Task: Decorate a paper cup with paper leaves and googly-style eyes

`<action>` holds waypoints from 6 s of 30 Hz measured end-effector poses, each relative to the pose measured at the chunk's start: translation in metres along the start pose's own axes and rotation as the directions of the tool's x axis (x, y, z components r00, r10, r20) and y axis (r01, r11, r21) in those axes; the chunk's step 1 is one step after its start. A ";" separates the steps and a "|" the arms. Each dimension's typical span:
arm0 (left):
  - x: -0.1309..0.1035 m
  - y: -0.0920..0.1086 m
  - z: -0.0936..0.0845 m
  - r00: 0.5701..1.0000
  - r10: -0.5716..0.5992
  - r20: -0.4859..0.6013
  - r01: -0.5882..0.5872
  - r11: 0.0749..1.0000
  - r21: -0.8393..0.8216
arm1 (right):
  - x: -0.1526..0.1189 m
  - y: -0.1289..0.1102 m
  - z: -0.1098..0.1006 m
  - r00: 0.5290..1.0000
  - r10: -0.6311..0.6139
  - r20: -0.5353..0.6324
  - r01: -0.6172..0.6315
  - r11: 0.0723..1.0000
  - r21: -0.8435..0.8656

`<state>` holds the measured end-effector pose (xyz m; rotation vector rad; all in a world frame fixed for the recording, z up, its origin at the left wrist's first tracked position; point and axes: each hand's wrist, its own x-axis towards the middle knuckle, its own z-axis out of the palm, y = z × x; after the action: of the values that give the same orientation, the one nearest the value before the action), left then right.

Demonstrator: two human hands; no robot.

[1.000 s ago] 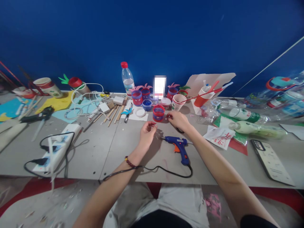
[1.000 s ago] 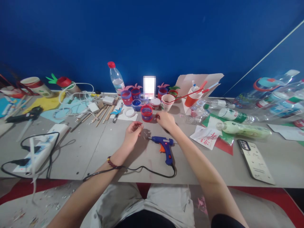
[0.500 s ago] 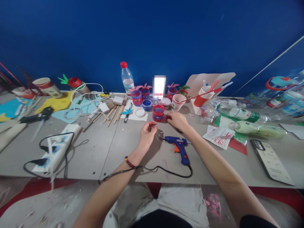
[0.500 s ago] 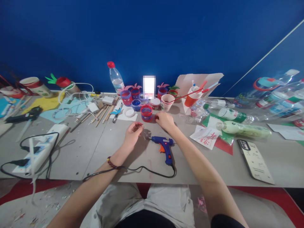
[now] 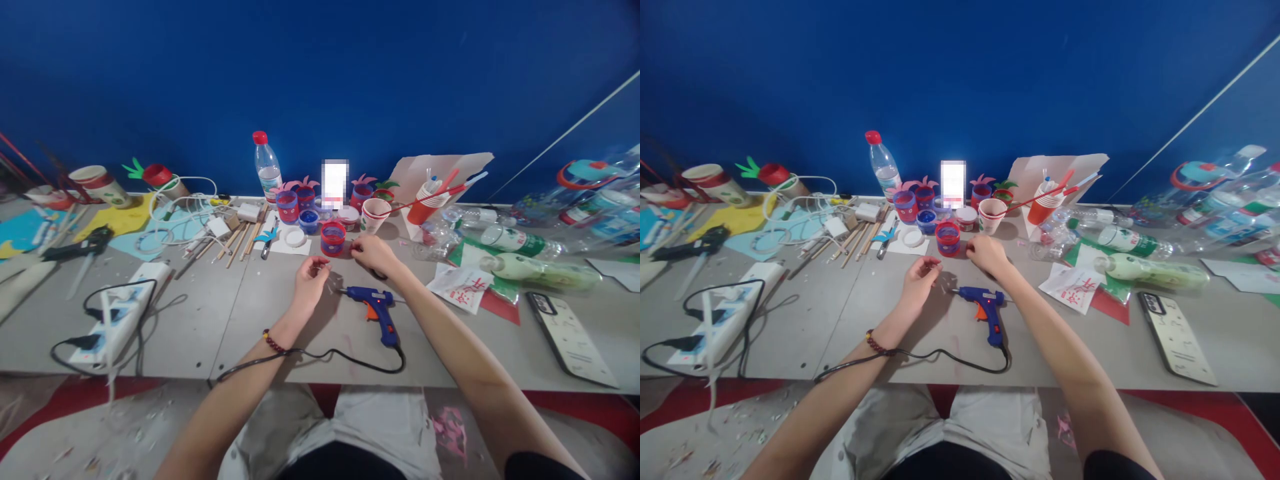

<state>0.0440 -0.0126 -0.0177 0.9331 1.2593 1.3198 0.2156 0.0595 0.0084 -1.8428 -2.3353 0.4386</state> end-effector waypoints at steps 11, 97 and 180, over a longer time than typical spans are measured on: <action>-0.003 0.001 0.000 1.000 0.016 0.023 -0.017 0.998 0.060 | -0.003 0.008 -0.009 0.959 -0.142 0.247 -0.039 0.794 0.607; -0.011 0.014 0.003 0.999 0.046 0.019 -0.047 0.993 0.109 | -0.163 -0.003 0.022 0.972 0.215 0.098 -0.113 0.059 0.992; -0.008 0.003 0.004 0.989 0.138 0.055 -0.143 0.985 0.100 | -0.123 -0.002 0.035 0.984 0.146 0.105 -0.146 0.310 0.940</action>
<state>0.0488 -0.0199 -0.0132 1.1386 1.2528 1.3428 0.2334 -0.0645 -0.0149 -1.3322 -1.2353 1.4535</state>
